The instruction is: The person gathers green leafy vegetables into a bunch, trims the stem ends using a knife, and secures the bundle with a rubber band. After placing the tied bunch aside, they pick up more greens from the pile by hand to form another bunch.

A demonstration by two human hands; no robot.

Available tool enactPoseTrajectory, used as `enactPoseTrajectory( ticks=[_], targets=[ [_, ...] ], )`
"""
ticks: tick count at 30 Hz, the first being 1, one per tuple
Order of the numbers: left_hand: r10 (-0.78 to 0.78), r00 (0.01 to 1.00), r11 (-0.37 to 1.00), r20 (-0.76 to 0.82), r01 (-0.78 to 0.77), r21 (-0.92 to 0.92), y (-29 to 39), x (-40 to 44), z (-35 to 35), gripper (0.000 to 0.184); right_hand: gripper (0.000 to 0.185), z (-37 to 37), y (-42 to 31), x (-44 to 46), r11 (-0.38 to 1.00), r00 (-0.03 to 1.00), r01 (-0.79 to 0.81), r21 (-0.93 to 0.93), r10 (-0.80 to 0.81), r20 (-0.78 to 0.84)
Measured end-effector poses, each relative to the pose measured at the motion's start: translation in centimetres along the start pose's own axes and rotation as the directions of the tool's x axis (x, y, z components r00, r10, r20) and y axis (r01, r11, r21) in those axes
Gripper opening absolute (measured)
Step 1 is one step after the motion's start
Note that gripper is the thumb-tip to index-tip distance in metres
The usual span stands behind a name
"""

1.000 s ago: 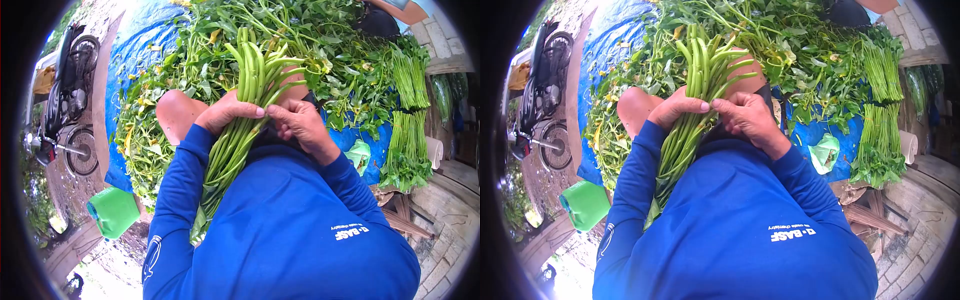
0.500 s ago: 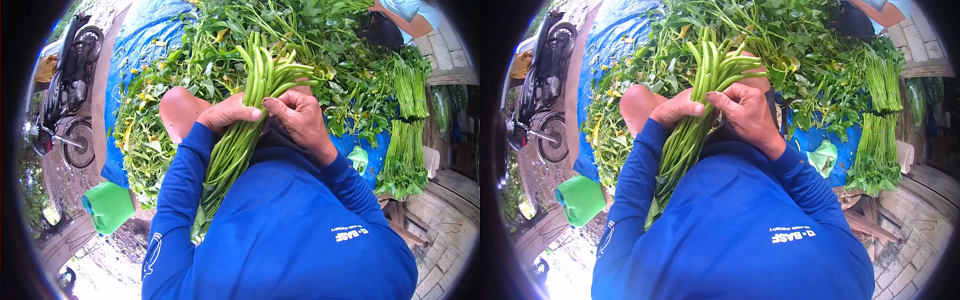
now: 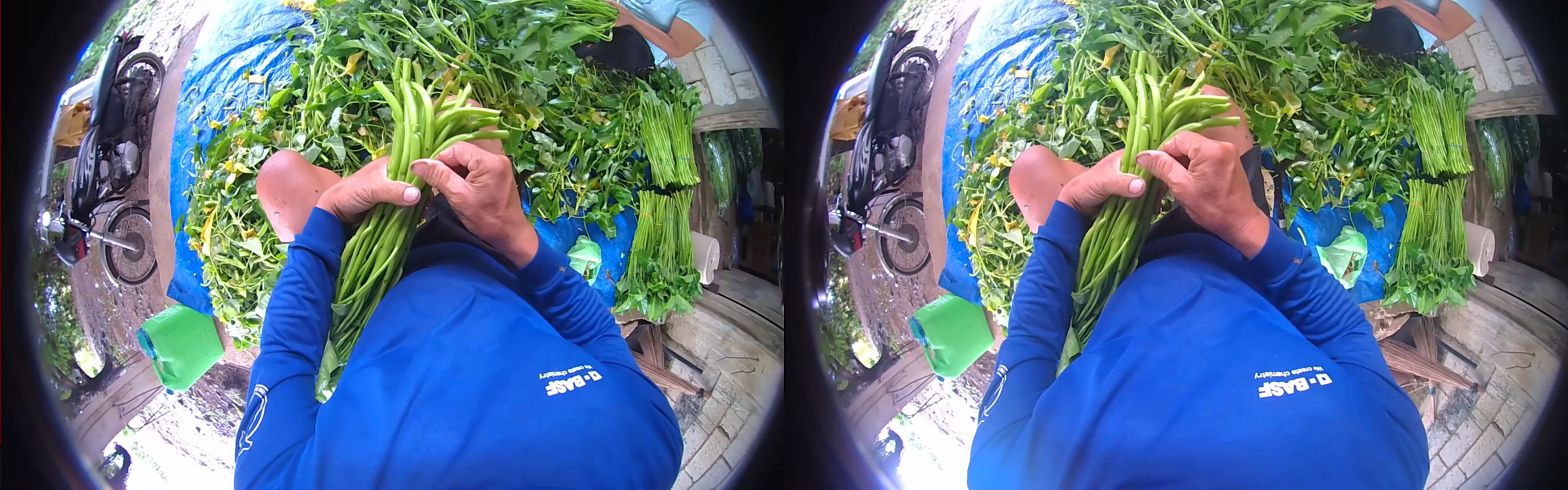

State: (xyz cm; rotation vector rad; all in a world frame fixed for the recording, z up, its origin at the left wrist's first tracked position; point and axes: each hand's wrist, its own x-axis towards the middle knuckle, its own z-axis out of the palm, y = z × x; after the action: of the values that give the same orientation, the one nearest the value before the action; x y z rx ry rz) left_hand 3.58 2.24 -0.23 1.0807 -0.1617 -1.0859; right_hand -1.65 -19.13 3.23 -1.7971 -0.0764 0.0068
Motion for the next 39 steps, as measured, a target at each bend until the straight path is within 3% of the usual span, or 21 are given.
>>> enactPoseTrajectory(
  ticks=[1, 4, 7, 11, 15, 18, 21, 24, 28, 32, 35, 39],
  targets=[
    [0.004, 1.000, 1.000, 0.001, -0.004, -0.002, 0.1, -0.2, 0.1, 0.087, 0.027, 0.2, 0.3, -0.1, 1.000, 1.000, 0.003, 0.028, -0.003, 0.000],
    [0.021, 0.999, 1.000, -0.042, -0.021, -0.015, 0.3, -0.4, 0.2, 0.081, 0.028, -0.8, 0.3, -0.9, 0.956, 0.974, -0.211, 0.204, 0.223, -0.039],
    [0.002, 0.998, 0.999, -0.067, -0.004, -0.040, 0.3, -0.5, 0.2, 0.083, 0.028, -2.4, 0.7, -0.4, 0.802, 0.835, -0.550, 0.234, 0.519, 0.186],
    [-0.032, 0.996, 0.999, -0.082, 0.028, -0.042, 0.3, -0.3, 0.4, 0.089, 0.028, -1.0, 1.5, 0.2, 0.686, 0.890, -0.442, 0.579, 0.417, 0.185],
    [-0.011, 1.000, 0.998, -0.026, 0.009, -0.057, -0.7, 0.0, -0.9, 0.093, 0.025, -1.2, 1.6, 0.1, 0.713, 0.908, -0.409, 0.570, 0.381, 0.175],
    [-0.026, 0.999, 0.999, -0.032, 0.024, -0.045, -0.7, 0.0, -1.1, 0.094, 0.021, -1.7, 2.2, -0.3, 0.595, 0.844, -0.509, 0.622, 0.488, 0.224],
    [-0.043, 0.997, 0.998, -0.071, 0.039, -0.055, -0.6, -0.2, -0.9, 0.095, 0.018, -1.6, 1.4, -0.9, 0.518, 0.848, -0.462, 0.720, 0.495, 0.187],
    [-0.035, 0.995, 0.997, -0.098, 0.028, -0.072, -0.6, -0.4, -0.8, 0.095, 0.022, -1.7, 0.5, -1.0, 0.548, 0.868, -0.389, 0.740, 0.486, 0.097],
    [-0.057, 0.995, 0.997, -0.083, 0.052, -0.063, -0.4, -0.1, -0.7, 0.093, 0.029, -1.6, 1.6, -0.4, 0.741, 0.867, -0.493, 0.455, 0.462, 0.188],
    [-0.041, 0.991, 0.999, -0.127, 0.038, -0.023, -0.4, -0.1, -0.2, 0.090, 0.023, -1.0, 2.2, 0.4, 0.743, 0.855, -0.514, 0.430, 0.486, 0.183],
    [-0.043, 0.989, 0.999, -0.142, 0.039, -0.036, -0.5, -0.2, -0.7, 0.085, 0.019, -0.7, 2.0, 0.0, 0.614, 0.836, -0.525, 0.589, 0.502, 0.221],
    [-0.049, 0.992, 0.990, -0.117, 0.033, -0.137, 0.1, -0.6, 0.1, 0.075, 0.024, -0.4, 1.8, -1.1, 0.581, 0.827, -0.495, 0.646, 0.543, 0.146]
  ],
)
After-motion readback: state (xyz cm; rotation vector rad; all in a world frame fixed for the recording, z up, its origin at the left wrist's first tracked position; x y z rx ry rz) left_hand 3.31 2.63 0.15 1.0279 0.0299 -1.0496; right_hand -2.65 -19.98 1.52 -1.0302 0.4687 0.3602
